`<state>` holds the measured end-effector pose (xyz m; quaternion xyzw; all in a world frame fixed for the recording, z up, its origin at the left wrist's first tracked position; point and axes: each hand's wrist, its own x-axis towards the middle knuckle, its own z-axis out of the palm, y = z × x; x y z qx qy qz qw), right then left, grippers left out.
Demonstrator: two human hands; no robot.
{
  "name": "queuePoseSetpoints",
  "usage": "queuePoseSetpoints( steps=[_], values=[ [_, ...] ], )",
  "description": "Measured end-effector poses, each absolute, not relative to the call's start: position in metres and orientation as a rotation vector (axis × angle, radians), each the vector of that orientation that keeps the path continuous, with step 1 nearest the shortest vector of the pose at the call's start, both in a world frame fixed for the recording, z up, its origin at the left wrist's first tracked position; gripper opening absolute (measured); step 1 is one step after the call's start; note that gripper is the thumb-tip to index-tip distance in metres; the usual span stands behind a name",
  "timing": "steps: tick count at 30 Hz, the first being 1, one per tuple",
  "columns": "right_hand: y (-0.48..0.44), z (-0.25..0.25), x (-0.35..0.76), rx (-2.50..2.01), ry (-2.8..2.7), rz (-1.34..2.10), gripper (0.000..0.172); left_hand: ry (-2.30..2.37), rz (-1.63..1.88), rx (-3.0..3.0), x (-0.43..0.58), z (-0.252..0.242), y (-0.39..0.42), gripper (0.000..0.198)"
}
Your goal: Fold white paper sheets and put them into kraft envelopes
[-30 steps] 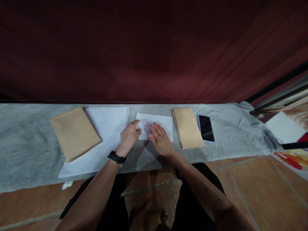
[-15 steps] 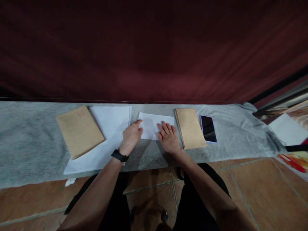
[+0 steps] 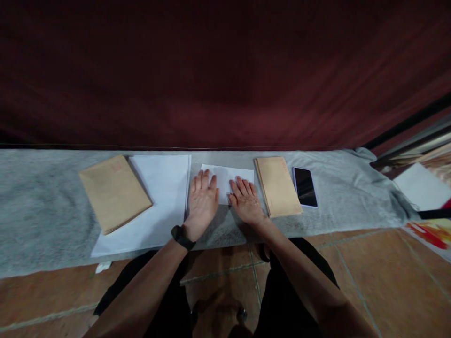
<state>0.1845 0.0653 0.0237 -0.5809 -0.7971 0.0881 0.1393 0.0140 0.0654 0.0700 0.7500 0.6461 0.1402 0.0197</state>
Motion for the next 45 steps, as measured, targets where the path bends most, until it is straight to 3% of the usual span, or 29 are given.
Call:
queuePoseSetpoints(
  steps=[5,32,39,45],
  values=[
    [0.065,0.023,0.186,-1.688,-2.360,0.259,0.055,1.668,0.440,2.363,0.044,0.040,0.060,0.055],
    [0.064,0.013,0.190,-1.806,-2.209,-0.051,0.060,2.070,0.305,2.244,0.008,0.031,0.108,0.066],
    [0.066,0.032,0.195,-1.815,-2.206,0.120,0.056,2.094,0.468,2.239,0.014,0.039,0.106,0.065],
    [0.077,0.033,0.184,-1.646,-2.248,0.292,0.056,1.767,0.525,2.397,0.030,0.033,0.098,0.058]
  ],
)
